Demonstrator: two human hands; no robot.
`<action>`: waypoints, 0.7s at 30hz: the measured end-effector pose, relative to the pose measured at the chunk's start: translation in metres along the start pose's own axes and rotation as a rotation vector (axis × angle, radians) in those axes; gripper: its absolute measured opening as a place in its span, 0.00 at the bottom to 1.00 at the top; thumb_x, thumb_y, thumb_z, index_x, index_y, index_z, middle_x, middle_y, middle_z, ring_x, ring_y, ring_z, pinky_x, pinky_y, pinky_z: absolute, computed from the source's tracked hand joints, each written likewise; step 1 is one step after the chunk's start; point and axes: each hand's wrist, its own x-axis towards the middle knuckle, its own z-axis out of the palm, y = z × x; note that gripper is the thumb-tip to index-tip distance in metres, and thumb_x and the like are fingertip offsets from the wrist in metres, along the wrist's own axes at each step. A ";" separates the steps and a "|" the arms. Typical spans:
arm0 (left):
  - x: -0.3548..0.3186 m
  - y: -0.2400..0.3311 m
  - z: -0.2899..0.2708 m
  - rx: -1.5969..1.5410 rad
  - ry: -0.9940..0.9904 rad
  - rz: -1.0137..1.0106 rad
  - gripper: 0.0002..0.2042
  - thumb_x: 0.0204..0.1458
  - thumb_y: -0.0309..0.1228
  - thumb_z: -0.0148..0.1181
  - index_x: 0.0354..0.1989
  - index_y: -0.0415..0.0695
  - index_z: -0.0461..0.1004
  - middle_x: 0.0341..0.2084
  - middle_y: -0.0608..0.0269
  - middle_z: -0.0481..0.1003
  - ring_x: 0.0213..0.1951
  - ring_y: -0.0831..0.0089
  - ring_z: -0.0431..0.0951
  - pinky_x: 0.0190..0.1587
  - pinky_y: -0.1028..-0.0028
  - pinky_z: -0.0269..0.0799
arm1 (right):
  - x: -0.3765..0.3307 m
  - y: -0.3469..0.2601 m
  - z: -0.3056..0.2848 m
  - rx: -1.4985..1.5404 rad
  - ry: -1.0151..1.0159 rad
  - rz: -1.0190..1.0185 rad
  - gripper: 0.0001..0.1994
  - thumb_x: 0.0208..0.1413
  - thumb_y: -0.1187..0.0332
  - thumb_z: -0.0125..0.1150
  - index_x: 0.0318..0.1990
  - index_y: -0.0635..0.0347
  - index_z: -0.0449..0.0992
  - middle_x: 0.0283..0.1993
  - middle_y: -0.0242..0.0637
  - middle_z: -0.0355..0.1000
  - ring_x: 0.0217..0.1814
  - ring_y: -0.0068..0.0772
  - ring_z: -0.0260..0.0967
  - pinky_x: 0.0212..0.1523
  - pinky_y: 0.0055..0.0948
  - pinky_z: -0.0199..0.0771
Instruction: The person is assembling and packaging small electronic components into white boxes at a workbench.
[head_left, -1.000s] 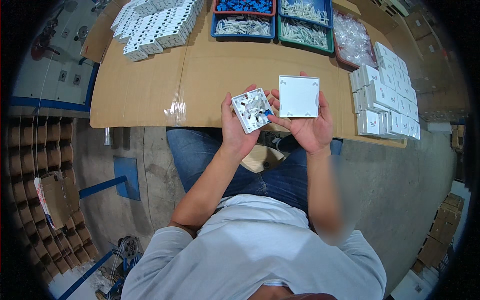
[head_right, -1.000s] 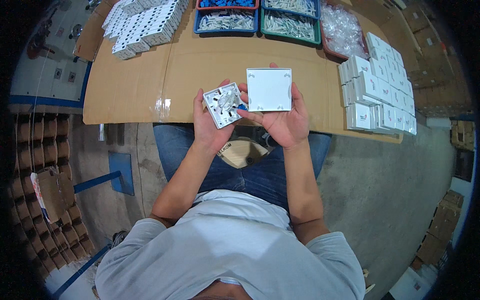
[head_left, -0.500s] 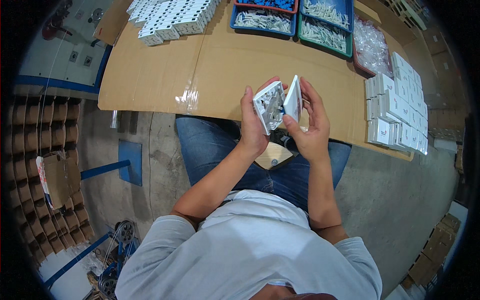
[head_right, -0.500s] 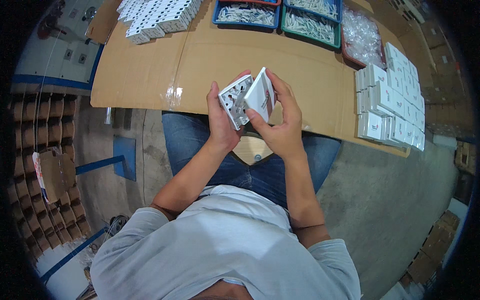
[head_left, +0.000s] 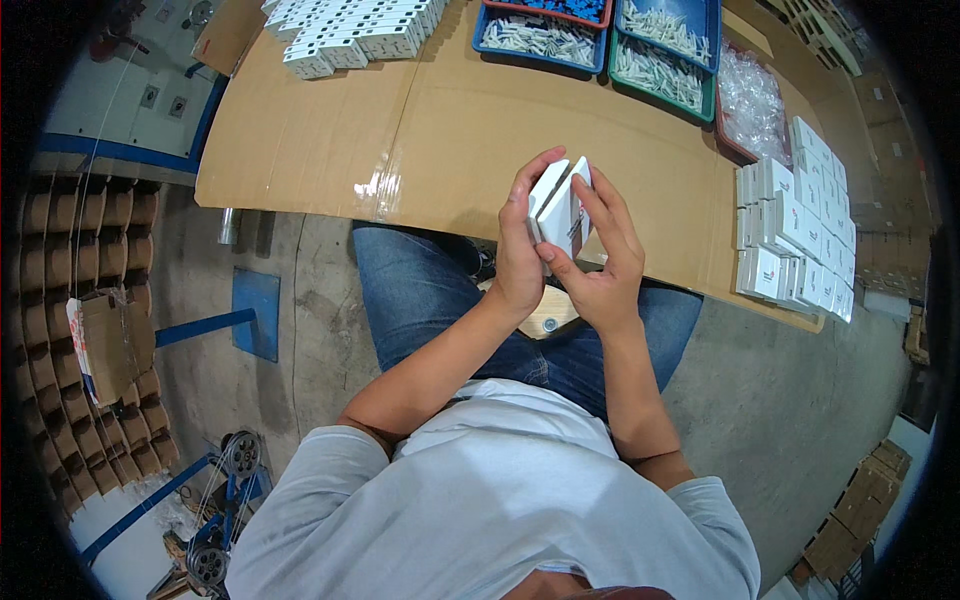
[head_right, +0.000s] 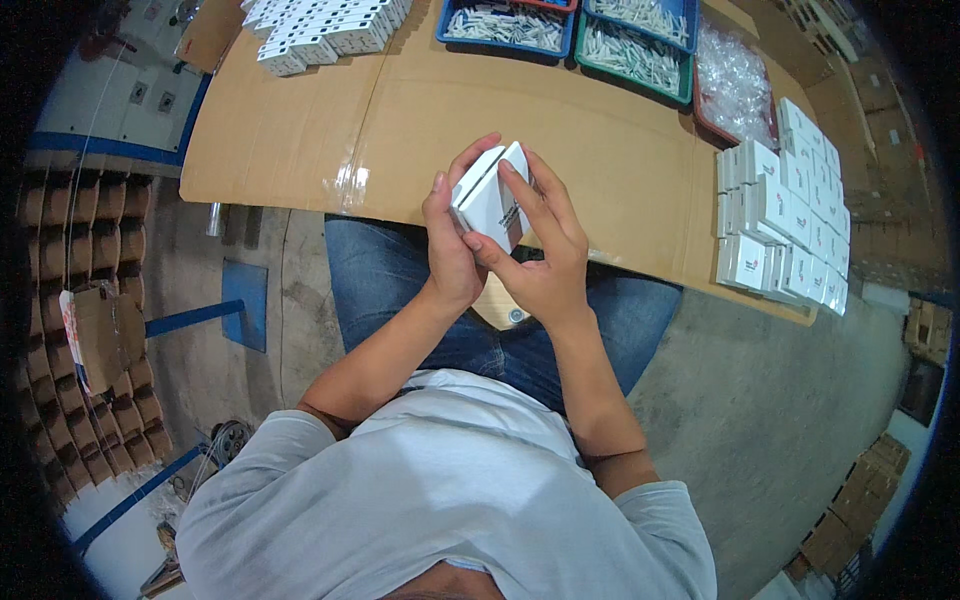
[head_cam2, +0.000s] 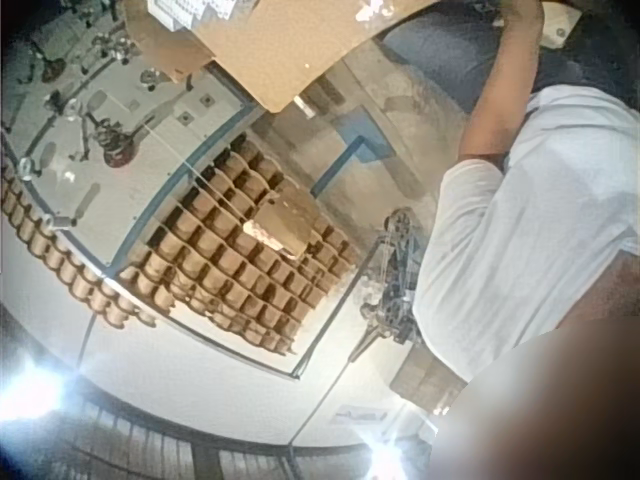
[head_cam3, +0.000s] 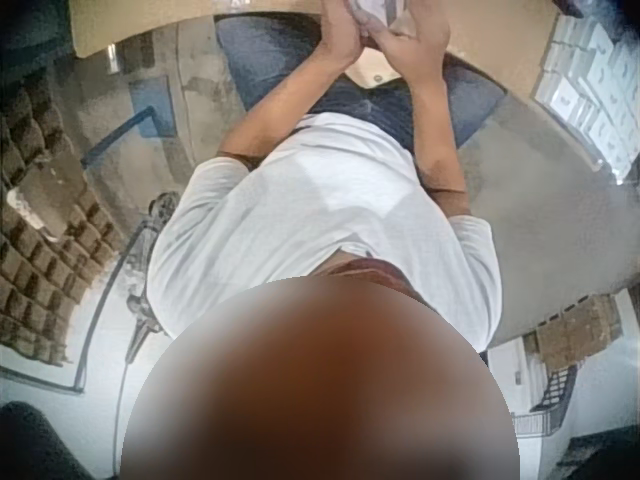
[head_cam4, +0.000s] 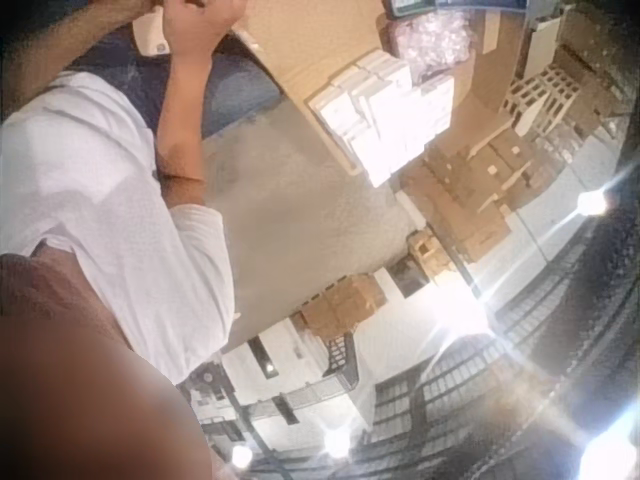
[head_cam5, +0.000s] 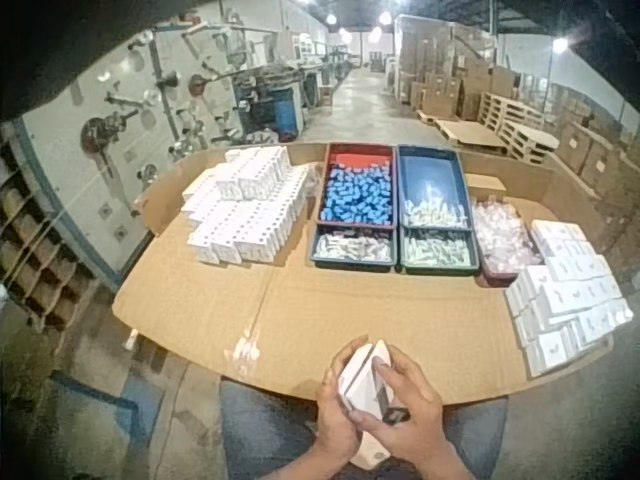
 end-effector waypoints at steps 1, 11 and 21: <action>0.000 0.000 0.001 0.026 0.015 0.005 0.32 0.67 0.57 0.30 0.68 0.49 0.64 0.50 0.62 0.73 0.45 0.73 0.74 0.41 0.74 0.74 | 0.000 0.000 0.000 0.004 -0.001 -0.001 0.36 0.46 0.62 0.80 0.65 0.58 0.75 0.70 0.56 0.65 0.70 0.54 0.68 0.65 0.44 0.71; -0.003 -0.002 0.000 0.040 0.010 0.062 0.33 0.63 0.55 0.35 0.70 0.46 0.61 0.56 0.56 0.71 0.57 0.66 0.72 0.59 0.67 0.68 | -0.005 0.002 0.005 0.087 -0.015 0.022 0.35 0.47 0.62 0.80 0.65 0.58 0.75 0.71 0.56 0.64 0.71 0.54 0.66 0.67 0.45 0.69; -0.002 0.002 0.002 0.116 -0.021 0.197 0.36 0.61 0.57 0.37 0.72 0.48 0.57 0.59 0.58 0.69 0.56 0.69 0.71 0.54 0.71 0.69 | -0.003 0.001 0.007 0.115 -0.012 -0.016 0.36 0.47 0.59 0.80 0.64 0.60 0.75 0.73 0.58 0.61 0.74 0.56 0.62 0.70 0.48 0.64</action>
